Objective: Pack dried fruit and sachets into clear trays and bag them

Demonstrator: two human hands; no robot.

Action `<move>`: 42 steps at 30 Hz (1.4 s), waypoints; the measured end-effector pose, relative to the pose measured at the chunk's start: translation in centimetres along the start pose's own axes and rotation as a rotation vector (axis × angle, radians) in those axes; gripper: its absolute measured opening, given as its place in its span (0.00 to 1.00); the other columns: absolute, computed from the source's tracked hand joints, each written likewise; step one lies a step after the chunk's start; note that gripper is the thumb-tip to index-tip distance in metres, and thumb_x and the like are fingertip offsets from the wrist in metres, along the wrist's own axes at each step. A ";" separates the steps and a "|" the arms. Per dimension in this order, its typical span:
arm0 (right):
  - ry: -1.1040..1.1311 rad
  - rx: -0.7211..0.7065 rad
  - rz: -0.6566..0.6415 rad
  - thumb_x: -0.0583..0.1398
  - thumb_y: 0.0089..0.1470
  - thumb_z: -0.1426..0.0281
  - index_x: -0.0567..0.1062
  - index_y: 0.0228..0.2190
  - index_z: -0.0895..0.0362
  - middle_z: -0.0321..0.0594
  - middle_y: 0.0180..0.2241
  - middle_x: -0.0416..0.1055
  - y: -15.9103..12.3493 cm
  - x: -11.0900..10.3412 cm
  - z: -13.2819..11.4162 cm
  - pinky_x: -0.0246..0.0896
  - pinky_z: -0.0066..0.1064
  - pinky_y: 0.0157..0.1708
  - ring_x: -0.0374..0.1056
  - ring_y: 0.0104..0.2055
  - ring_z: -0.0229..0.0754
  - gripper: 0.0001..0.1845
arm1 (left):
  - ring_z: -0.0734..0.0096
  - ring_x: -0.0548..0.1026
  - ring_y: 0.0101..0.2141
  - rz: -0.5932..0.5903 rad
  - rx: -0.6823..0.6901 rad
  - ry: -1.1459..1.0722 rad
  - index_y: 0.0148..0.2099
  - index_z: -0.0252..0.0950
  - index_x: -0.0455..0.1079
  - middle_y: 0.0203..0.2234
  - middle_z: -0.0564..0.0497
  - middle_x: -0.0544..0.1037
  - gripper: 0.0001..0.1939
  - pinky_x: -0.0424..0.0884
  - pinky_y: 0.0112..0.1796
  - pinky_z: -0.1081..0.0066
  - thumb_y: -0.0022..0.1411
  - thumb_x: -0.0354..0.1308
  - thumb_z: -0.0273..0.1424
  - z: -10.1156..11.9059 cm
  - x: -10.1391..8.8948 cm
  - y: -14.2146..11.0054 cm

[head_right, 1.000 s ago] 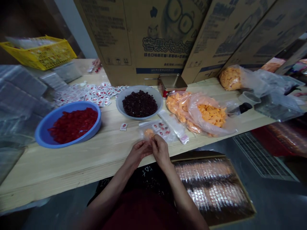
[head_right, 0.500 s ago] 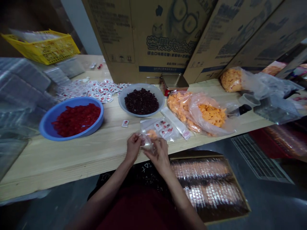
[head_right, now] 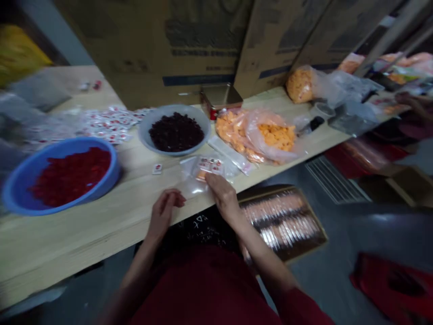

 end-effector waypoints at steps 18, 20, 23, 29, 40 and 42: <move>0.085 0.455 0.110 0.60 0.62 0.69 0.72 0.56 0.50 0.42 0.53 0.74 -12.1 -15.9 -1.6 0.66 0.41 0.56 0.70 0.54 0.44 0.21 | 0.63 0.74 0.39 -0.780 0.730 0.827 0.49 0.37 0.69 0.37 0.49 0.78 0.11 0.68 0.41 0.61 0.69 0.48 0.25 11.3 20.8 -6.2; 0.035 0.654 0.271 0.61 0.61 0.65 0.70 0.57 0.52 0.44 0.56 0.71 -17.1 -16.5 2.6 0.64 0.42 0.57 0.69 0.57 0.45 0.23 | 0.63 0.73 0.40 -0.760 0.662 0.787 0.47 0.38 0.70 0.39 0.48 0.77 0.11 0.67 0.42 0.61 0.69 0.47 0.26 10.2 20.2 -5.4; -0.229 1.033 -0.019 0.60 0.60 0.62 0.78 0.45 0.58 0.48 0.48 0.76 -25.6 -11.3 9.2 0.66 0.37 0.52 0.71 0.52 0.46 0.16 | 0.63 0.71 0.42 -0.763 0.582 0.672 0.48 0.39 0.70 0.41 0.49 0.77 0.12 0.66 0.45 0.59 0.70 0.47 0.27 9.4 19.6 -4.6; -0.259 1.245 -0.275 0.62 0.56 0.66 0.81 0.32 0.59 0.48 0.36 0.79 -33.8 0.2 13.6 0.65 0.28 0.41 0.74 0.41 0.46 0.10 | 0.60 0.66 0.46 -0.872 0.491 0.585 0.46 0.42 0.73 0.41 0.51 0.78 0.11 0.63 0.50 0.57 0.68 0.51 0.28 7.9 21.3 -5.3; -0.240 1.407 -0.330 0.60 0.63 0.61 0.74 0.47 0.58 0.42 0.47 0.72 -38.4 -2.4 20.5 0.70 0.41 0.46 0.71 0.46 0.43 0.15 | 0.65 0.70 0.45 -1.216 0.259 0.386 0.48 0.38 0.73 0.42 0.49 0.77 0.15 0.66 0.49 0.64 0.63 0.49 0.23 -0.4 26.9 -7.4; -0.241 1.409 -0.307 0.60 0.63 0.62 0.73 0.48 0.58 0.43 0.48 0.72 -38.6 -3.3 21.7 0.71 0.41 0.45 0.71 0.46 0.44 0.16 | 0.66 0.71 0.44 -1.284 0.285 0.386 0.46 0.37 0.73 0.41 0.49 0.77 0.15 0.65 0.49 0.65 0.62 0.48 0.21 -2.5 28.8 -8.3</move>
Point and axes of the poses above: each hand's wrist, its own y-axis towards the middle knuckle, its own x-axis out of the palm, z = x × y, the point moved 9 cm from there along y, towards the middle knuckle
